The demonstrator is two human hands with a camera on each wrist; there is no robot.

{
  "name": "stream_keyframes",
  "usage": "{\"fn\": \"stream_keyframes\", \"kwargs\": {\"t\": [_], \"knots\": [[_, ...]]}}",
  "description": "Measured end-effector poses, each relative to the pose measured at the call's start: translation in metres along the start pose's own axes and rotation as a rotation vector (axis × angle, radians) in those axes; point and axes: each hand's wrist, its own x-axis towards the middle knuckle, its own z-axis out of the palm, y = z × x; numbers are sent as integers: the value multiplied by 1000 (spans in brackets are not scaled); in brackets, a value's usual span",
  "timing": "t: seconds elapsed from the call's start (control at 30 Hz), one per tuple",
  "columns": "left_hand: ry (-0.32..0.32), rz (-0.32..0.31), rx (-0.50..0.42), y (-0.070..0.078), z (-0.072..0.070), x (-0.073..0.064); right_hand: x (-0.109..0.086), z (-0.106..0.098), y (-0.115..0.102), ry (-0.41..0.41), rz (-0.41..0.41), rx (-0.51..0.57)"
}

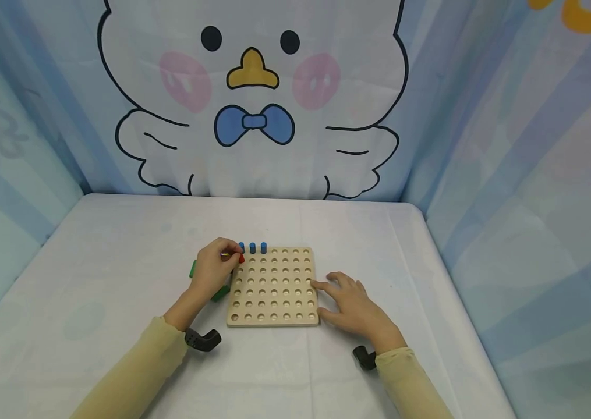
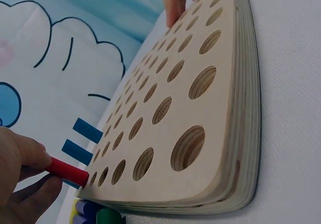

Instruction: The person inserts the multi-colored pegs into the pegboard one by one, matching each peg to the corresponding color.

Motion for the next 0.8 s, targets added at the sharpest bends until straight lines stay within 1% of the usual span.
{"fn": "stream_keyframes", "kwargs": {"t": [0.2, 0.4, 0.6, 0.7, 0.8], "knots": [[23, 36, -18, -2, 2, 0, 0, 1, 2, 5, -5, 0], [42, 36, -23, -2, 4, 0, 0, 1, 1, 3, -3, 5], [34, 18, 13, -2, 2, -1, 0, -1, -1, 0, -4, 10], [27, 23, 25, -2, 1, -1, 0, -1, -1, 1, -2, 6], [20, 40, 37, -3, 0, -2, 0, 0, 0, 0, 0, 6]]}}
